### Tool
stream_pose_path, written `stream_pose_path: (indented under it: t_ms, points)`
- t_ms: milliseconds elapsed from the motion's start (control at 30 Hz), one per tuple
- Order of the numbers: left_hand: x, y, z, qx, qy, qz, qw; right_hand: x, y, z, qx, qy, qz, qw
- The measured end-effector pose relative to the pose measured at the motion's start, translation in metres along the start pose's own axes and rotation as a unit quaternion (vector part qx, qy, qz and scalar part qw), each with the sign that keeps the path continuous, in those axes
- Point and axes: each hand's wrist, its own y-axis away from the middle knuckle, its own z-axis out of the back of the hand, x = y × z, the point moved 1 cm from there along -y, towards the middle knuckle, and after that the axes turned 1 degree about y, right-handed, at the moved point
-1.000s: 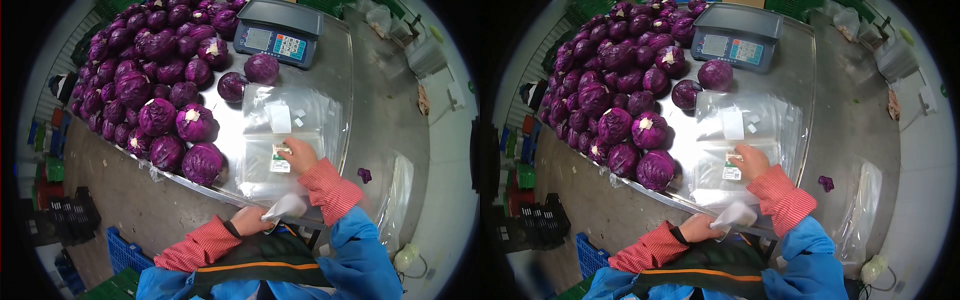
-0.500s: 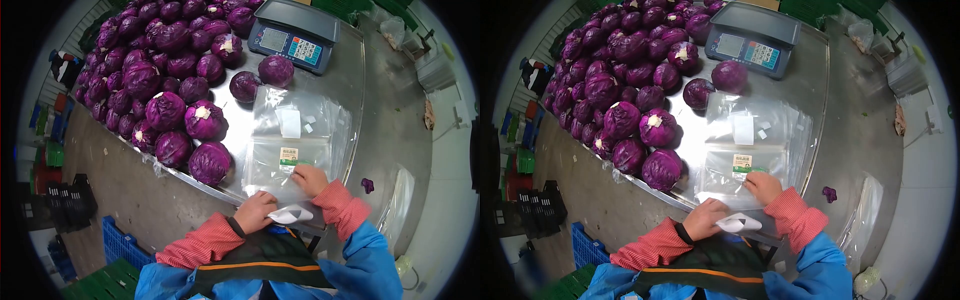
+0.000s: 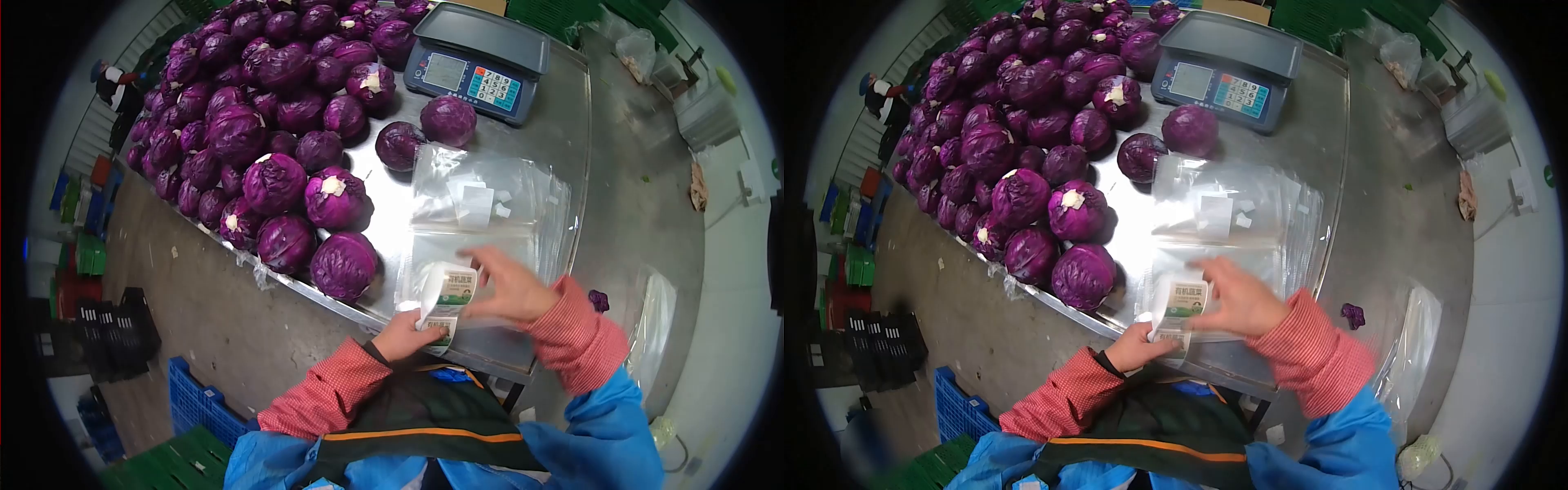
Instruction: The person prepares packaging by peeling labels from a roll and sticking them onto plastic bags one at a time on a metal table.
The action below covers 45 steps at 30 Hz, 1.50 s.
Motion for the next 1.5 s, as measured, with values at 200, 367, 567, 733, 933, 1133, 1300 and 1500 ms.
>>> stream_pose_path:
  t_ms: [200,367,567,733,933,1133,1300,1500]
  points:
    - [-0.034,-0.003,-0.005,-0.181,-0.243,-0.236,0.923,-0.017,0.029,-0.041,-0.095,-0.071,-0.036,0.992]
    - [-0.027,-0.029,-0.003,-0.12,-0.097,-0.179,0.972,-0.024,0.027,-0.063,-0.179,0.059,0.002,0.982]
    - [-0.016,-0.023,-0.027,-0.191,0.023,-0.074,0.979,-0.025,0.029,-0.068,-0.215,0.222,0.125,0.943]
    - [0.005,-0.005,-0.041,-0.054,0.033,-0.041,0.997,-0.031,0.019,-0.036,-0.275,0.241,0.092,0.926]
    - [0.023,0.019,-0.03,0.071,-0.168,0.04,0.982,-0.105,-0.021,-0.02,-0.236,0.064,-0.048,0.968]
    - [0.007,0.016,-0.022,0.002,-0.171,-0.022,0.985,-0.068,-0.036,-0.032,-0.074,0.335,-0.12,0.932]
    - [-0.014,0.018,-0.016,-0.019,-0.322,-0.095,0.942,-0.083,0.019,-0.054,-0.084,0.303,-0.064,0.947]
    - [-0.015,0.004,-0.019,-0.013,-0.36,-0.263,0.895,-0.114,0.018,-0.052,-0.017,0.245,-0.104,0.964]
